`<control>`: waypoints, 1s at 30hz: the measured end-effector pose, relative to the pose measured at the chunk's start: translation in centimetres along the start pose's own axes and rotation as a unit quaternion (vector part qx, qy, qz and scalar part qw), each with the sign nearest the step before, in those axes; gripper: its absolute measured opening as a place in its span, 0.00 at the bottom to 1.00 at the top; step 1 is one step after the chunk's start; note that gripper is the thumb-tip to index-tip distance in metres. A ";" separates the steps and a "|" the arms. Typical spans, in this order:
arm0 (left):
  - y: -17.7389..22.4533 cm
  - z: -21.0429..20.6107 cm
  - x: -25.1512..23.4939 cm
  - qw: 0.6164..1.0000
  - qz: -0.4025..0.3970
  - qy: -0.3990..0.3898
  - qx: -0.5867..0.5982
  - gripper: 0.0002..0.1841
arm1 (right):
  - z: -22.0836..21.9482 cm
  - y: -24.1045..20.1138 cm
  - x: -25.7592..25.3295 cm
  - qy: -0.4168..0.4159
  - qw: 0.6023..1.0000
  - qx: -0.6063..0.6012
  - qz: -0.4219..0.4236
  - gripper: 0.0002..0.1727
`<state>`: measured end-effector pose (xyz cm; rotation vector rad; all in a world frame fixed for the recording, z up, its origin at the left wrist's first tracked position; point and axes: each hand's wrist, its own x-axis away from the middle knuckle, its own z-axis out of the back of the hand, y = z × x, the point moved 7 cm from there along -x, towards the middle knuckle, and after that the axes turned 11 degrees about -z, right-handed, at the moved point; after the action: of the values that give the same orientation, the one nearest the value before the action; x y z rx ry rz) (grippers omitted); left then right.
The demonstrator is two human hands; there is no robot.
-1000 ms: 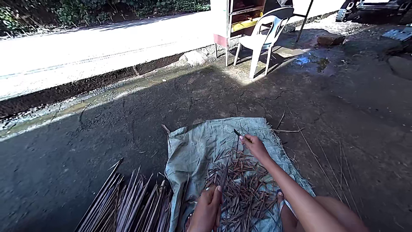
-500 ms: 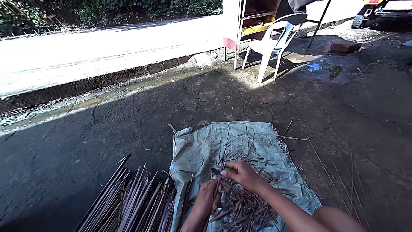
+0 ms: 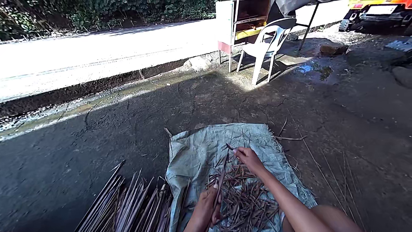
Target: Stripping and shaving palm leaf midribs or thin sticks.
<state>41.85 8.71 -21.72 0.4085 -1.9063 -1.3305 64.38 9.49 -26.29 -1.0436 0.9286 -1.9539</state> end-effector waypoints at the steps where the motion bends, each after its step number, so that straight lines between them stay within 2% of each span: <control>1: 0.1 -0.1 0.3 1.000 -0.005 -0.006 -0.002 0.27 | 1.2 0.6 -0.5 0.038 0.999 -0.023 -0.030 0.22; 3: 0.2 0.4 0.6 1.000 -0.008 0.001 -0.004 0.28 | 2.5 0.8 -0.4 0.065 0.995 -0.052 -0.062 0.22; 4: 0.1 0.8 0.5 1.000 -0.006 0.007 -0.005 0.28 | 1.9 0.1 0.2 0.048 0.996 -0.060 -0.050 0.22; 7: 0.0 1.8 0.1 1.000 -0.001 0.026 -0.001 0.28 | -3.0 -3.3 4.1 -0.086 0.993 -0.054 0.054 0.21; 10: 0.3 1.6 -0.2 1.000 -0.011 0.026 0.008 0.27 | -6.9 -4.8 7.0 -0.183 0.978 0.024 0.098 0.26; 13: 0.4 1.0 -0.2 1.000 -0.012 0.027 -0.002 0.27 | -6.1 -4.4 5.8 -0.165 0.979 0.069 0.102 0.28; 16: 0.6 0.7 -0.3 1.000 -0.005 0.026 -0.010 0.27 | -4.2 -3.7 3.6 -0.138 0.985 0.062 0.086 0.25; 19: 0.7 0.3 -0.1 1.000 -0.008 0.020 -0.006 0.27 | -2.7 -2.2 2.0 -0.114 0.992 0.005 0.062 0.22; 23: 0.9 -0.4 0.4 1.000 -0.016 -0.007 -0.014 0.28 | 1.3 0.3 -0.1 0.018 0.993 -0.113 -0.026 0.20; 24: 0.9 -0.5 0.5 1.000 -0.016 -0.008 -0.014 0.28 | 1.8 0.3 0.0 0.029 0.992 -0.121 -0.038 0.21; 26: 0.8 -0.1 0.6 1.000 -0.016 0.000 -0.007 0.28 | 0.9 -1.1 1.3 0.001 0.992 -0.123 -0.013 0.20; 30: 0.7 0.8 0.2 0.999 -0.023 0.012 0.031 0.29 | -4.7 -4.7 6.0 -0.167 0.978 -0.098 0.080 0.19</control>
<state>41.23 9.40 -21.09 0.5004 -1.9320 -1.2940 56.57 7.85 -22.19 -1.3185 0.9939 -1.5182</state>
